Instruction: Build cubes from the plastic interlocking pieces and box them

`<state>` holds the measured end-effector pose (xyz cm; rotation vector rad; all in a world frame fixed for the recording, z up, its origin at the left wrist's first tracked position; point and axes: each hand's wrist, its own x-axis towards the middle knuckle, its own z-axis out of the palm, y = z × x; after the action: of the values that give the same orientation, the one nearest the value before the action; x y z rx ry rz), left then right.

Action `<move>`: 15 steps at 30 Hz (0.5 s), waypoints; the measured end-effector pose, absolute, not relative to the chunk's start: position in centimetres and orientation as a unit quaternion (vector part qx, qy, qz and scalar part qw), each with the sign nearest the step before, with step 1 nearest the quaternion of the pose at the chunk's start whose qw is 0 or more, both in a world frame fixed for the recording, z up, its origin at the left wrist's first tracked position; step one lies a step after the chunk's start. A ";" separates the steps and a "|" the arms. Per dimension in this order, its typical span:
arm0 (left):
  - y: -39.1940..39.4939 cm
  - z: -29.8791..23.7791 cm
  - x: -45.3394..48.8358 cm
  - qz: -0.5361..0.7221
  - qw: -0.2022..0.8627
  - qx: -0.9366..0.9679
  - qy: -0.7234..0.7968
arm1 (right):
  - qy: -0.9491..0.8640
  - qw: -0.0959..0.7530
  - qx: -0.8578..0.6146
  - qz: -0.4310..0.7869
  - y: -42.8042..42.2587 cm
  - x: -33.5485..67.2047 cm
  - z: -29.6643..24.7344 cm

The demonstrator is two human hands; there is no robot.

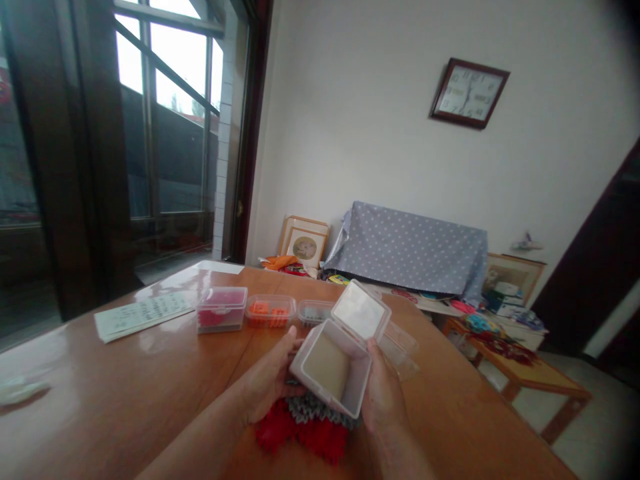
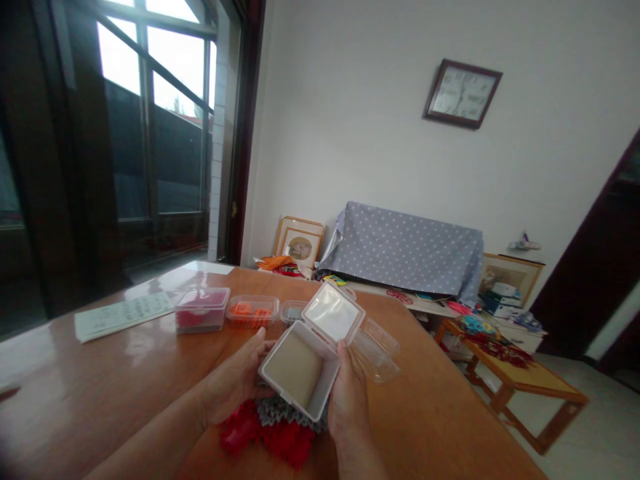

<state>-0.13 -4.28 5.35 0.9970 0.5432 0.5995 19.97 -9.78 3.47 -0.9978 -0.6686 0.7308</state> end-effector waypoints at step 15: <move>-4.9 4.6 0.3 0.358 0.680 0.584 0.262 | -0.301 0.749 -0.492 0.327 -10.1 20.9 3.1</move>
<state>0.34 -4.85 4.59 1.3115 0.5887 0.8027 20.88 -10.09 3.05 -1.0753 -0.6587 0.7145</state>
